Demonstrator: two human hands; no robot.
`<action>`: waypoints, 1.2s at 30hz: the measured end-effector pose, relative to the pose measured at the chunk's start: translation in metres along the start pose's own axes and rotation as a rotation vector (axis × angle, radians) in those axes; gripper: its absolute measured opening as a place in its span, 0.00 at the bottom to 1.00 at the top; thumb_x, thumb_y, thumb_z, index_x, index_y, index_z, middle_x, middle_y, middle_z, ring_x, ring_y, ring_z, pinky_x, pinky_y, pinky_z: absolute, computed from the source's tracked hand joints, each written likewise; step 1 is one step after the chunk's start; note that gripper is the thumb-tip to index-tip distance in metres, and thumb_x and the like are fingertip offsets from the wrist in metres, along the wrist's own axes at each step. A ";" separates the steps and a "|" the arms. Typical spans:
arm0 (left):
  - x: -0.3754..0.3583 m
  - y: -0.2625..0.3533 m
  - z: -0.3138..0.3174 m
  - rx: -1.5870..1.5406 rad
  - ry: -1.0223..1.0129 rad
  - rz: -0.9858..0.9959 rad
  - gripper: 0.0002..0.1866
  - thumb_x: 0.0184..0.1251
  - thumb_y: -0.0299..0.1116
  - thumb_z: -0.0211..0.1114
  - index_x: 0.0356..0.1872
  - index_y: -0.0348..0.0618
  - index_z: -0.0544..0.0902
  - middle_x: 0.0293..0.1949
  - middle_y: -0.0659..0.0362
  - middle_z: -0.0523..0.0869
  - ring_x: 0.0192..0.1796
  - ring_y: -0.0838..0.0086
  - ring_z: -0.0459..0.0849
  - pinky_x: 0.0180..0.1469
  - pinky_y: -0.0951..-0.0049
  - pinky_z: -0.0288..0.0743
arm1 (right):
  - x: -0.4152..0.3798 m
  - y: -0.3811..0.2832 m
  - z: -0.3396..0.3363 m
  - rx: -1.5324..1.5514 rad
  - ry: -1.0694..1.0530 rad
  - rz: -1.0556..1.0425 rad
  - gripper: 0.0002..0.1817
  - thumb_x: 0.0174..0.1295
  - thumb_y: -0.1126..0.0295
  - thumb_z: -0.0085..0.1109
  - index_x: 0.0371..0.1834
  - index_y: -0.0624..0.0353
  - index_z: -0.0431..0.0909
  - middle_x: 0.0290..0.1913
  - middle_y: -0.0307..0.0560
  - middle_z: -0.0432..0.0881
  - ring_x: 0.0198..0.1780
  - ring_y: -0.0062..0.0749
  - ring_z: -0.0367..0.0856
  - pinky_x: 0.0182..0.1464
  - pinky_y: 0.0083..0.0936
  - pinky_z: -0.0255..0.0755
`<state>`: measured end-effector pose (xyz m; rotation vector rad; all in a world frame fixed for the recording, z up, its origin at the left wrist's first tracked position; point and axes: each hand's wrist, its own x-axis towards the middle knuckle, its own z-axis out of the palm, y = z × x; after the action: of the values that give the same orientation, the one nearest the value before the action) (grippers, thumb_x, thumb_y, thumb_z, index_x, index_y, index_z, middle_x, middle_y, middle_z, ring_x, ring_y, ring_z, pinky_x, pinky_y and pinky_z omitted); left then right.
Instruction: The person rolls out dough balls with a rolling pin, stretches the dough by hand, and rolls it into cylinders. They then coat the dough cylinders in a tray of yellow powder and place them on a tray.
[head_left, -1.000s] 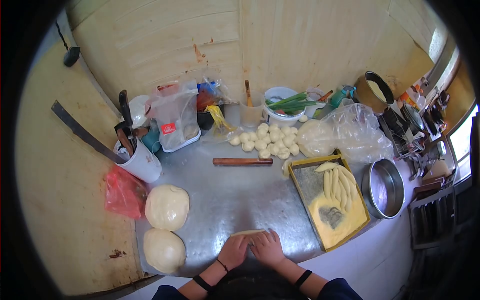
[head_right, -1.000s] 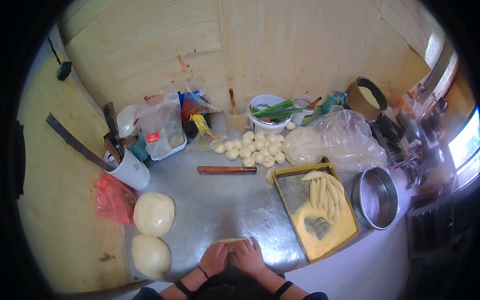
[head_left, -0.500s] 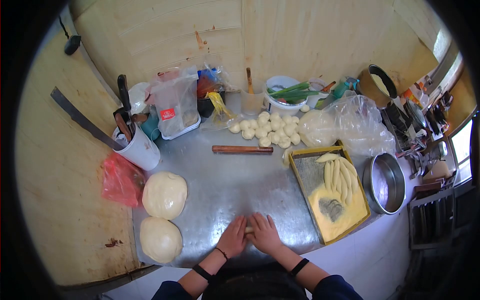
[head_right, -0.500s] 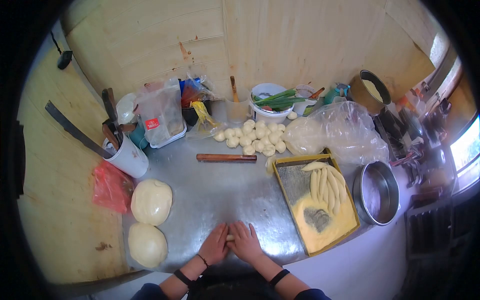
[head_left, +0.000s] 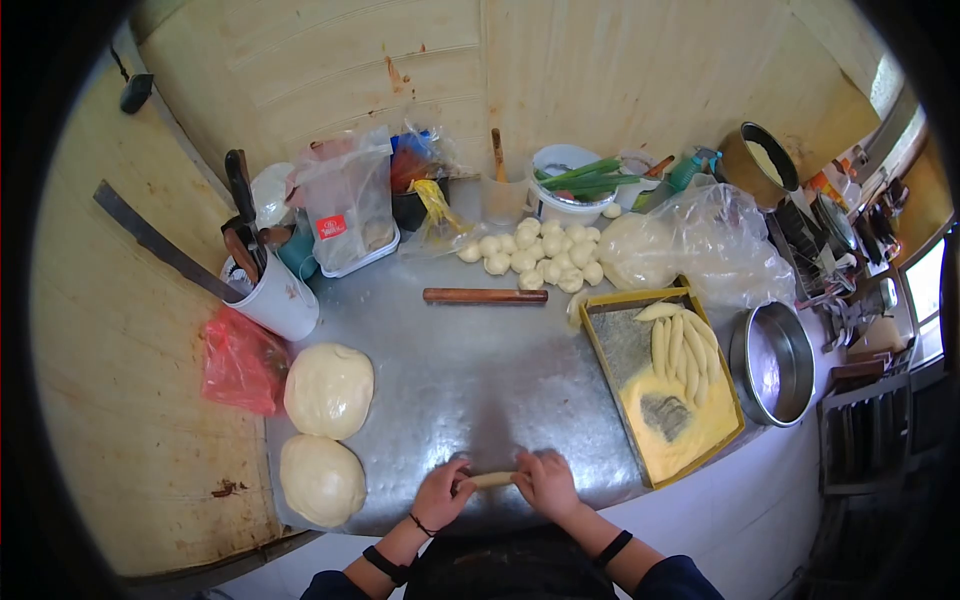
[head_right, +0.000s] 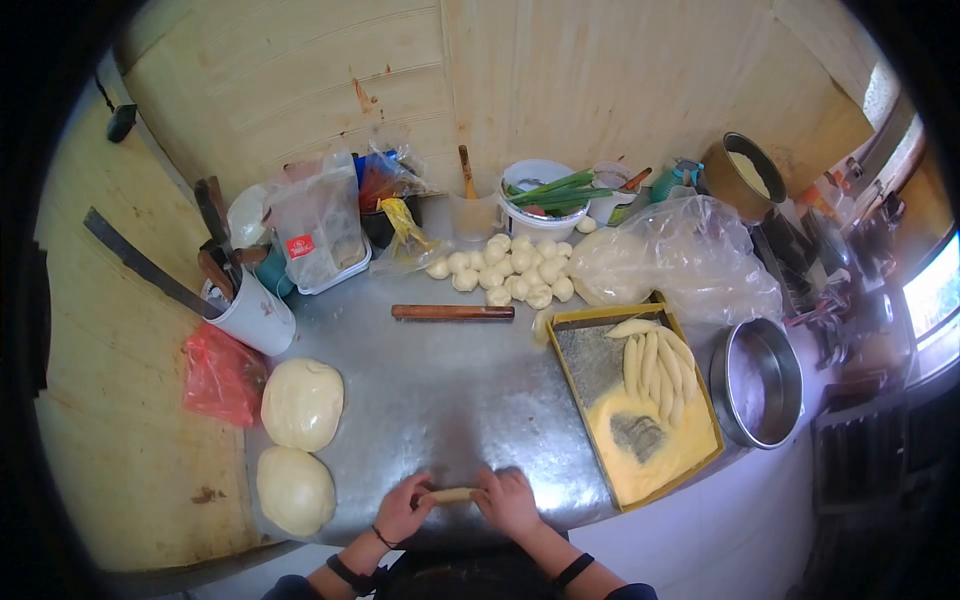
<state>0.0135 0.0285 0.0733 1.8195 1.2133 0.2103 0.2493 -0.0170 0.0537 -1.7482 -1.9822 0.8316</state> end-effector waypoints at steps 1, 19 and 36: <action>0.000 0.004 -0.007 0.197 0.047 0.037 0.23 0.57 0.33 0.70 0.56 0.44 0.79 0.56 0.51 0.81 0.57 0.56 0.81 0.57 0.57 0.75 | 0.003 -0.005 -0.006 -0.126 0.116 0.011 0.22 0.55 0.66 0.67 0.53 0.60 0.75 0.55 0.53 0.78 0.56 0.48 0.77 0.60 0.44 0.69; 0.138 -0.002 0.019 0.321 0.169 0.259 0.33 0.72 0.43 0.48 0.72 0.32 0.64 0.75 0.41 0.62 0.78 0.51 0.58 0.79 0.50 0.47 | 0.113 0.027 0.028 -0.080 0.231 -0.103 0.42 0.65 0.52 0.54 0.75 0.72 0.56 0.75 0.71 0.58 0.78 0.61 0.55 0.75 0.56 0.52; 0.065 -0.011 0.059 0.209 0.026 0.282 0.35 0.75 0.47 0.45 0.75 0.34 0.59 0.77 0.44 0.59 0.81 0.55 0.53 0.77 0.42 0.44 | 0.037 0.013 0.029 -0.027 0.102 -0.090 0.42 0.66 0.53 0.53 0.73 0.76 0.57 0.75 0.73 0.58 0.77 0.63 0.56 0.76 0.54 0.52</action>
<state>0.0723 0.0473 0.0103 2.1767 1.0227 0.2746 0.2352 0.0147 0.0195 -1.6681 -1.9965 0.6761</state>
